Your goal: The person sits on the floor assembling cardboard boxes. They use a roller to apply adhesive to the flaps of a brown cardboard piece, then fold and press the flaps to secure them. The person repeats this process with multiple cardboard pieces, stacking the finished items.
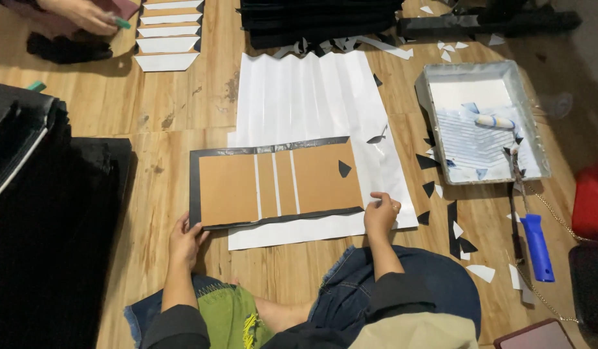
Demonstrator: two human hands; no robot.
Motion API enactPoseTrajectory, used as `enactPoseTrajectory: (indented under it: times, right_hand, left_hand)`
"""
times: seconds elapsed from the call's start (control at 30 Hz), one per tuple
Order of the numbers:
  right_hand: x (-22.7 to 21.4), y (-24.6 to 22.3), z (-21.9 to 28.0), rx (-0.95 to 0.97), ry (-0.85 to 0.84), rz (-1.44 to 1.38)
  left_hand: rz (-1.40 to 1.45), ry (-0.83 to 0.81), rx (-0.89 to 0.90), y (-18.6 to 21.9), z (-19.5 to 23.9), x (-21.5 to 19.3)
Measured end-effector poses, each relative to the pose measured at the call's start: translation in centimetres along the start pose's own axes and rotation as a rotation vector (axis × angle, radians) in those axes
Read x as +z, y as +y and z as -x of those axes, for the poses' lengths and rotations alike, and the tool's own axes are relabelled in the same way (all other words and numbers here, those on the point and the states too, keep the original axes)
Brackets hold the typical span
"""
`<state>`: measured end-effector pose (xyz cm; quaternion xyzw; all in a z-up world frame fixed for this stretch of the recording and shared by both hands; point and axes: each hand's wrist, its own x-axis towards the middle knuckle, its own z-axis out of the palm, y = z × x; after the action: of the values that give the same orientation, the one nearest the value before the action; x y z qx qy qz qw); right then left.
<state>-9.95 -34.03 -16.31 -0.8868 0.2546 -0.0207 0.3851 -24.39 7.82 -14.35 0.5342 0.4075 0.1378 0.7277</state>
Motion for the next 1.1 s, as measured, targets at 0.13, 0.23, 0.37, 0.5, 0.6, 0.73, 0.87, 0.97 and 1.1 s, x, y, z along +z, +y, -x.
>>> enactPoseTrajectory:
  times: [0.13, 0.23, 0.37, 0.5, 0.6, 0.73, 0.87, 0.97, 1.1]
  right_hand:
    - [-1.4, -2.0, 1.6, -0.018, 0.043, -0.135]
    - [-3.0, -3.7, 2.9, -0.038, -0.012, -0.17]
    - [-1.2, -1.7, 1.9, -0.106, -0.082, -0.09]
    - [1.2, 0.2, 0.6, -0.37, -0.029, -0.125]
    - [-1.7, -3.1, 3.5, -0.218, -0.17, -0.14]
    - [-3.5, -5.0, 5.5, 0.011, -0.301, -0.27]
    - [-3.7, -4.6, 5.9, 0.024, -0.336, -0.238]
    - [-5.3, -6.6, 7.2, 0.048, -0.375, -0.222]
    - [-5.6, -6.7, 7.4, 0.052, -0.439, -0.248]
  left_hand:
    - [-0.438, 0.143, 0.366, 5.2, 3.4, 1.1]
    - [-0.821, 0.271, 0.973, 12.5, 4.4, -1.7]
    - [-1.174, 0.524, 1.489, 24.9, 11.0, -4.1]
    - [-1.371, 0.832, 1.124, 27.9, 9.4, -8.5]
    - [-1.659, 0.973, 1.149, 26.3, 6.5, -11.8]
    - [-1.67, 1.23, 1.403, 26.2, 5.4, -13.5]
    - [-1.731, 1.236, 1.449, 25.9, 5.4, -15.0]
    - [-1.789, 1.067, 1.396, 26.3, 8.6, -13.6]
    - [-1.913, 1.067, 1.376, 26.5, 8.4, -15.3]
